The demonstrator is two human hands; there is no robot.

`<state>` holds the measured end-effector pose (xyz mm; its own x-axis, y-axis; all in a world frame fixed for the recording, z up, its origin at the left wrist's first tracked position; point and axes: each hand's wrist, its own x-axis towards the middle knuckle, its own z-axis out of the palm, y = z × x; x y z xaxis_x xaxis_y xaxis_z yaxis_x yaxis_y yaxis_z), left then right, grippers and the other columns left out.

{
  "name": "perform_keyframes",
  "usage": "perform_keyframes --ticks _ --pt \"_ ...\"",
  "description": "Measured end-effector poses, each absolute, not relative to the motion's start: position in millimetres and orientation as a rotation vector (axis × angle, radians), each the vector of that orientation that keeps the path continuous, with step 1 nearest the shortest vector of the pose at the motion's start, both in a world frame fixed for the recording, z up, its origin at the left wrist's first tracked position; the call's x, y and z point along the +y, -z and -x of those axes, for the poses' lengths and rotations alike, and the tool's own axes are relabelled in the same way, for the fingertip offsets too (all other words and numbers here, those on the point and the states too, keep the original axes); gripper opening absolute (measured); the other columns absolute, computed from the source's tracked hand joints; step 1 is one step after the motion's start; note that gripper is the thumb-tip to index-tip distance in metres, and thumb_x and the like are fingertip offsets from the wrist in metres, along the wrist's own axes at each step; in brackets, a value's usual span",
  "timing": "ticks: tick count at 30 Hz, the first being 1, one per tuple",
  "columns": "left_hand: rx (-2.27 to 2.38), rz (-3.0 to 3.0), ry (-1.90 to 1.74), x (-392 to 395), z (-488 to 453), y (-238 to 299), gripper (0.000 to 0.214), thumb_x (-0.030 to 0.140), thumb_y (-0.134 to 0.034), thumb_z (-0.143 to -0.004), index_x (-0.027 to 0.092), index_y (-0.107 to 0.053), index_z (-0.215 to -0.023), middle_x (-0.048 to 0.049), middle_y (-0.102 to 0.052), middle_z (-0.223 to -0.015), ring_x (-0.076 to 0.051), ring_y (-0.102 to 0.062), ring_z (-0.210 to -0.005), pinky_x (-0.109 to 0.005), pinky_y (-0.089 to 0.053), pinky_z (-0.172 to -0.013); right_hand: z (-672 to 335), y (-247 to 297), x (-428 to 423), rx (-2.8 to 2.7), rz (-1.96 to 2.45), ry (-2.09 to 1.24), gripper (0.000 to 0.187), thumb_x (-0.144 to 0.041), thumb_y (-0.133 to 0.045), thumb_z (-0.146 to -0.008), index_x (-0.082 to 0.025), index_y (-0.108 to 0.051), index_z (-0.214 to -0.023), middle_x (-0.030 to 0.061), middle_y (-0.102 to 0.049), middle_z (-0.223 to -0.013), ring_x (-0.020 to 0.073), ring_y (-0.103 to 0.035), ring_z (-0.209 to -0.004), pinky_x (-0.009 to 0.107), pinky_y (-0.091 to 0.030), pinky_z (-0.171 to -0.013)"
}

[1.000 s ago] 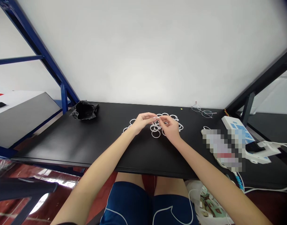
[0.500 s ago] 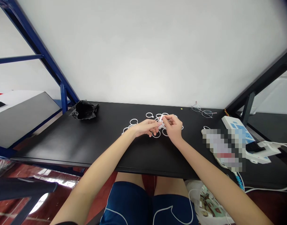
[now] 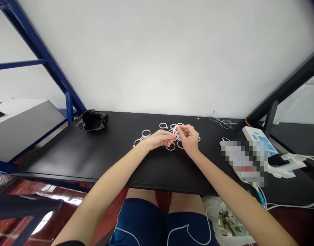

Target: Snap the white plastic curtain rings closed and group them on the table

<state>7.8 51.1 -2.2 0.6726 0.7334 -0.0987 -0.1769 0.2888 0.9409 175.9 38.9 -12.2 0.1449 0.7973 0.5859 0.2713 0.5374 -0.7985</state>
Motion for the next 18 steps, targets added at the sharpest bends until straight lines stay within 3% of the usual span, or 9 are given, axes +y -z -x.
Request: perform_keyframes --ticks 11,18 --pt "0.571 -1.166 -0.685 49.7 -8.0 3.0 0.035 0.041 -0.08 -0.068 0.008 -0.068 -0.07 -0.0052 -0.066 -0.074 -0.005 -0.056 -0.057 -0.024 -0.05 -0.063 -175.4 7.6 36.6 -1.456 0.992 -0.593 0.028 -0.047 -0.064 -0.082 -0.019 -0.062 -0.08 0.006 -0.072 -0.076 0.0171 -0.066 -0.06 0.028 -0.052 -0.052" --pt "0.601 -1.182 -0.719 45.5 -12.1 2.3 0.039 0.044 -0.078 -0.069 0.008 -0.071 -0.082 -0.0033 -0.064 -0.067 -0.008 -0.06 -0.058 -0.025 -0.052 -0.066 -175.4 8.3 41.4 -1.41 0.971 -0.759 0.031 -0.049 -0.065 -0.08 -0.019 -0.06 -0.078 0.0051 -0.072 -0.071 0.0141 -0.061 -0.051 0.027 -0.051 -0.049"
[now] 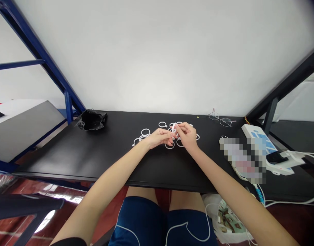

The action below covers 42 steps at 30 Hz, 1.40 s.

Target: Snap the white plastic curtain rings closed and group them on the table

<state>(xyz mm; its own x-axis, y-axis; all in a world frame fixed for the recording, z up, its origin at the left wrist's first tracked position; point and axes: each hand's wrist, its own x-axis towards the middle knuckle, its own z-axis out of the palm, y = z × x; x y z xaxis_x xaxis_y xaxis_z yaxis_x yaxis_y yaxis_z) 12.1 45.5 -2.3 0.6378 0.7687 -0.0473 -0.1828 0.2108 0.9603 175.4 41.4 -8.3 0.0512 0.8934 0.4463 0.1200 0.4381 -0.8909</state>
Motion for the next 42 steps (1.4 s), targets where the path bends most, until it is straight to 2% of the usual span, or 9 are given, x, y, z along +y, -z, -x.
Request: perform_keyframes --ticks 6,8,10,14,19,23,28,34,42 --pt "0.813 -1.388 -0.852 57 -5 -3 0.043 0.051 -0.06 -0.083 0.011 -0.068 -0.096 -0.0093 -0.068 -0.084 -0.014 -0.064 -0.072 -0.028 -0.052 -0.069 -184 12 51 -1.308 1.027 -0.733 0.028 -0.045 -0.067 -0.078 -0.018 -0.06 -0.078 0.0057 -0.071 -0.074 0.0148 -0.062 -0.056 0.024 -0.046 -0.047" --pt "1.06 -1.666 -0.931 66 13 -7 0.032 0.04 -0.057 -0.085 0.015 -0.067 -0.103 -0.0079 -0.068 -0.086 -0.016 -0.064 -0.077 -0.028 -0.05 -0.07 -190 14 56 -1.337 1.081 -0.658 0.025 -0.042 -0.066 -0.078 -0.017 -0.064 -0.082 0.0054 -0.071 -0.074 0.0143 -0.06 -0.056 0.026 -0.047 -0.05" --pt "1.439 -1.989 -0.994 74 35 -10 0.023 0.027 -0.057 -0.081 0.016 -0.067 -0.099 -0.0064 -0.067 -0.085 -0.019 -0.062 -0.084 -0.031 -0.049 -0.08 -197 14 60 -1.429 1.159 -0.546 0.023 -0.038 -0.065 -0.078 -0.016 -0.068 -0.084 0.0045 -0.07 -0.073 0.0134 -0.057 -0.053 0.027 -0.046 -0.054" --pt "1.932 -2.296 -0.49 82 72 -7 0.019 0.022 -0.061 -0.071 0.017 -0.067 -0.087 -0.0112 -0.063 -0.095 -0.028 -0.057 -0.098 -0.037 -0.047 -0.084 -206 15 64 -1.581 1.283 -0.393 0.019 -0.028 -0.061 -0.075 -0.016 -0.072 -0.084 0.0013 -0.066 -0.066 0.0123 -0.051 -0.047 0.03 -0.045 -0.058" --pt "1.988 -2.266 -0.29 83 80 0 0.014 0.021 -0.056 -0.074 0.018 -0.065 -0.085 -0.0095 -0.064 -0.093 -0.024 -0.06 -0.088 -0.033 -0.048 -0.077 -205 16 62 -1.595 1.32 -0.347 0.019 -0.023 -0.058 -0.072 -0.017 -0.07 -0.085 0.0017 -0.065 -0.072 0.0121 -0.05 -0.047 0.031 -0.045 -0.059" --pt "1.987 -2.291 -0.428 80 70 -2 0.02 0.016 -0.047 -0.08 0.017 -0.064 -0.091 -0.0093 -0.064 -0.091 -0.022 -0.061 -0.086 -0.032 -0.047 -0.077 -202 16 61 -1.592 1.296 -0.307 0.015 -0.023 -0.055 -0.074 -0.019 -0.068 -0.08 0.0029 -0.065 -0.082 0.0112 -0.051 -0.048 0.031 -0.046 -0.06" --pt "1.809 -2.35 -0.587 75 46 2 0.026 0.032 -0.053 -0.085 0.015 -0.063 -0.101 -0.0094 -0.063 -0.099 -0.022 -0.061 -0.089 -0.031 -0.048 -0.078 -200 14 59 -1.583 1.271 -0.287 0.013 -0.023 -0.055 -0.077 -0.019 -0.067 -0.08 0.0023 -0.065 -0.08 0.0099 -0.051 -0.046 0.031 -0.046 -0.062" --pt "1.819 -2.389 -0.472 74 33 10 0.022 0.014 -0.043 -0.089 0.017 -0.064 -0.094 -0.0097 -0.061 -0.099 -0.021 -0.061 -0.089 -0.03 -0.047 -0.077 -197 14 56 -1.574 1.218 -0.286 0.014 -0.027 -0.055 -0.081 -0.019 -0.067 -0.08 0.0031 -0.065 -0.081 0.0101 -0.05 -0.047 0.029 -0.044 -0.055" --pt "1.825 -2.36 -0.478 73 31 10 0.03 0.007 -0.043 -0.083 0.013 -0.061 -0.107 -0.0134 -0.059 -0.104 -0.023 -0.062 -0.09 -0.032 -0.048 -0.081 -185 15 45 -1.638 1.093 -0.28 0.021 -0.034 -0.052 -0.087 -0.021 -0.067 -0.089 0.0025 -0.066 -0.074 0.0115 -0.047 -0.048 0.028 -0.042 -0.052"
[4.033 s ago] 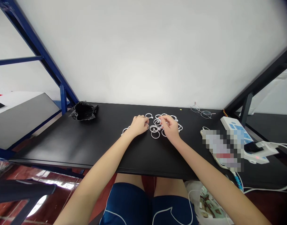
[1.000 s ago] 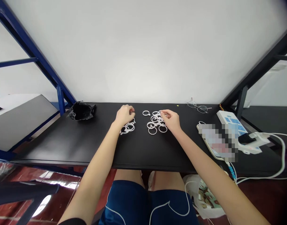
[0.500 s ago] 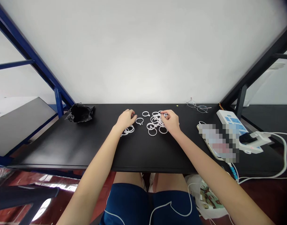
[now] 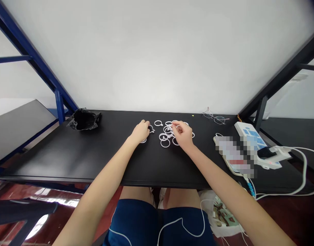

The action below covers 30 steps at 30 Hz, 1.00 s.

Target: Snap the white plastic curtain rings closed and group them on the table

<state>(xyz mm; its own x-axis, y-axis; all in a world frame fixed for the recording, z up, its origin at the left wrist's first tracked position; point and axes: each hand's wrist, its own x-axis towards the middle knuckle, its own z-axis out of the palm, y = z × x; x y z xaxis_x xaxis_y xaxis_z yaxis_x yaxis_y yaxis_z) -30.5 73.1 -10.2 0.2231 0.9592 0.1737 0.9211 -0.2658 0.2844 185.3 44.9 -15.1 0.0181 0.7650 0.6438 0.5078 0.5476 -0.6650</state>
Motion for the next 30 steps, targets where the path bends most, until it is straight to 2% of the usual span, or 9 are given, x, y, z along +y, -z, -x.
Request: perform_keyframes --ticks 4,6,8,10,13,15,18,22,30 --pt "1.611 -2.226 -0.856 72 28 4 0.03 0.01 -0.04 -0.083 0.015 -0.067 -0.096 -0.0066 -0.066 -0.089 -0.019 -0.062 -0.084 -0.029 -0.048 -0.082 -180 12 38 -1.79 1.034 -0.262 0.022 -0.036 -0.055 -0.087 -0.022 -0.067 -0.099 0.0024 -0.067 -0.08 0.0109 -0.047 -0.048 0.028 -0.044 -0.054" --pt "1.523 -2.099 -1.017 69 24 -1 0.032 0.01 -0.038 -0.081 0.015 -0.069 -0.09 -0.0043 -0.068 -0.084 -0.016 -0.063 -0.078 -0.026 -0.048 -0.079 -178 10 34 -1.929 1.018 -0.257 0.031 -0.039 -0.061 -0.084 -0.024 -0.063 -0.111 0.0032 -0.068 -0.09 0.011 -0.048 -0.049 0.028 -0.045 -0.056" --pt "1.453 -2.005 -1.173 63 17 -6 0.033 0.01 -0.038 -0.08 0.016 -0.07 -0.086 -0.0038 -0.069 -0.083 -0.015 -0.063 -0.078 -0.025 -0.048 -0.078 -175 9 31 -2.066 0.989 -0.257 0.042 -0.04 -0.065 -0.081 -0.026 -0.059 -0.12 0.004 -0.068 -0.099 0.0121 -0.051 -0.052 0.029 -0.046 -0.057" --pt "1.347 -1.91 -1.303 57 8 -8 0.034 0.011 -0.038 -0.079 0.016 -0.071 -0.086 -0.0034 -0.069 -0.085 -0.015 -0.062 -0.081 -0.025 -0.047 -0.078 -171 9 28 -2.138 0.925 -0.264 0.042 -0.04 -0.065 -0.082 -0.027 -0.057 -0.121 0.004 -0.069 -0.101 0.013 -0.053 -0.054 0.03 -0.047 -0.06" --pt "1.175 -1.576 -1.331 52 -6 -8 0.031 0.011 -0.038 -0.074 0.016 -0.068 -0.078 -0.0017 -0.065 -0.075 -0.01 -0.055 -0.061 -0.022 -0.044 -0.06 -166 12 27 -2.124 0.845 -0.258 0.027 -0.036 -0.06 -0.087 -0.024 -0.061 -0.112 0.0038 -0.068 -0.094 0.013 -0.053 -0.054 0.029 -0.048 -0.061" --pt "1.054 -1.292 -1.296 51 -12 -7 0.025 0.011 -0.039 -0.069 0.015 -0.063 -0.072 0.0017 -0.054 -0.059 -0.006 -0.038 -0.044 -0.02 -0.032 -0.045 -165 14 28 -2.072 0.863 -0.224 0.018 -0.033 -0.058 -0.089 -0.023 -0.062 -0.103 0.0035 -0.067 -0.088 0.0125 -0.052 -0.054 0.029 -0.046 -0.059" --pt "0.88 -1.024 -1.252 50 -16 -6 0.015 0.011 -0.043 -0.063 0.015 -0.058 -0.068 0.0061 -0.04 -0.05 -0.003 -0.021 -0.038 -0.018 -0.017 -0.039 -166 16 31 -2.032 0.898 -0.183 0.013 -0.033 -0.06 -0.088 -0.022 -0.063 -0.092 0.0033 -0.065 -0.082 0.0123 -0.051 -0.054 0.028 -0.044 -0.057" --pt "0.778 -0.961 -1.26 49 -15 -7 0.013 0.012 -0.047 -0.059 0.014 -0.056 -0.068 0.006 -0.043 -0.054 -0.002 -0.021 -0.038 -0.017 -0.015 -0.038 -166 17 32 -2.076 0.823 -0.217 0.016 -0.032 -0.054 -0.092 -0.02 -0.063 -0.084 0.0032 -0.064 -0.076 0.0131 -0.054 -0.058 0.027 -0.043 -0.058" --pt "0.847 -1.121 -1.174 47 -17 -6 0.011 0.022 -0.052 -0.068 0.014 -0.059 -0.072 0.0026 -0.05 -0.062 -0.003 -0.03 -0.043 -0.016 -0.019 -0.039 -166 16 27 -2.102 0.91 -0.176 0.019 -0.029 -0.051 -0.092 -0.02 -0.058 -0.077 0.0002 -0.055 -0.066 0.0125 -0.049 -0.055 0.027 -0.04 -0.057"
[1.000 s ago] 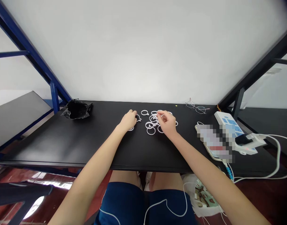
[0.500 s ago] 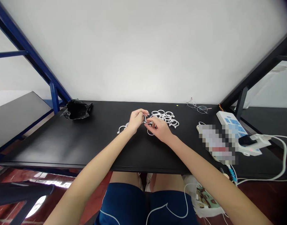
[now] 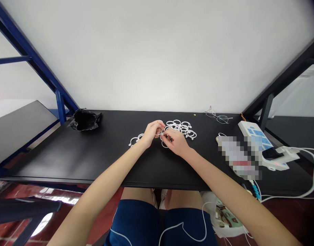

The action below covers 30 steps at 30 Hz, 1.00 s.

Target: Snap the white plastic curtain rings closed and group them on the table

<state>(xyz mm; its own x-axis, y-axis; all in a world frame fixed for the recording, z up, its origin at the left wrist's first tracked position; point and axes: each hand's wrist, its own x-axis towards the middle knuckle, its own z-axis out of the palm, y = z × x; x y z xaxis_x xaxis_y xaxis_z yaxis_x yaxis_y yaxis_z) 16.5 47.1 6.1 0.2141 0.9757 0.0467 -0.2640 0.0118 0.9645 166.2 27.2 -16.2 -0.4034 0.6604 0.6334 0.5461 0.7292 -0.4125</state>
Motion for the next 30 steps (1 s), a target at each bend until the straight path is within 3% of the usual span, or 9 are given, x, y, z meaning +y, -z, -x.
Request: perform_keyframes --ticks 11,17,21,30 --pt "0.962 -1.268 -1.204 51 -19 4 0.015 0.029 -0.055 -0.076 0.015 -0.061 -0.072 0.0032 -0.051 -0.06 -0.005 -0.033 -0.042 -0.018 -0.024 -0.04 -167 15 28 -2.169 0.896 -0.17 0.022 -0.024 -0.047 -0.094 -0.02 -0.051 -0.073 -0.0001 -0.05 -0.066 0.0122 -0.044 -0.056 0.026 -0.037 -0.056" --pt "1.168 -1.561 -1.378 49 -20 4 0.049 0.049 -0.056 -0.083 0.015 -0.047 -0.049 0.0033 -0.042 -0.046 -0.007 -0.037 -0.044 -0.022 -0.03 -0.046 -162 15 24 -2.181 0.889 -0.127 0.019 -0.023 -0.048 -0.093 -0.02 -0.054 -0.076 0.0017 -0.056 -0.07 0.0129 -0.05 -0.059 0.026 -0.038 -0.058" --pt "1.206 -1.553 -1.393 49 -19 4 0.054 0.05 -0.049 -0.088 0.016 -0.046 -0.046 0.0033 -0.038 -0.043 -0.008 -0.035 -0.044 -0.023 -0.03 -0.048 -159 14 22 -2.173 0.903 -0.113 0.021 -0.024 -0.048 -0.093 -0.02 -0.054 -0.074 0.0008 -0.056 -0.066 0.0123 -0.05 -0.056 0.025 -0.038 -0.056" --pt "1.197 -1.576 -1.338 52 -17 3 0.046 0.048 -0.038 -0.093 0.016 -0.058 -0.065 -0.0004 -0.056 -0.063 -0.01 -0.047 -0.053 -0.024 -0.039 -0.055 -164 15 29 -2.031 0.889 -0.233 0.013 -0.029 -0.05 -0.093 -0.021 -0.06 -0.087 0.002 -0.064 -0.078 0.0137 -0.057 -0.062 0.028 -0.045 -0.061"
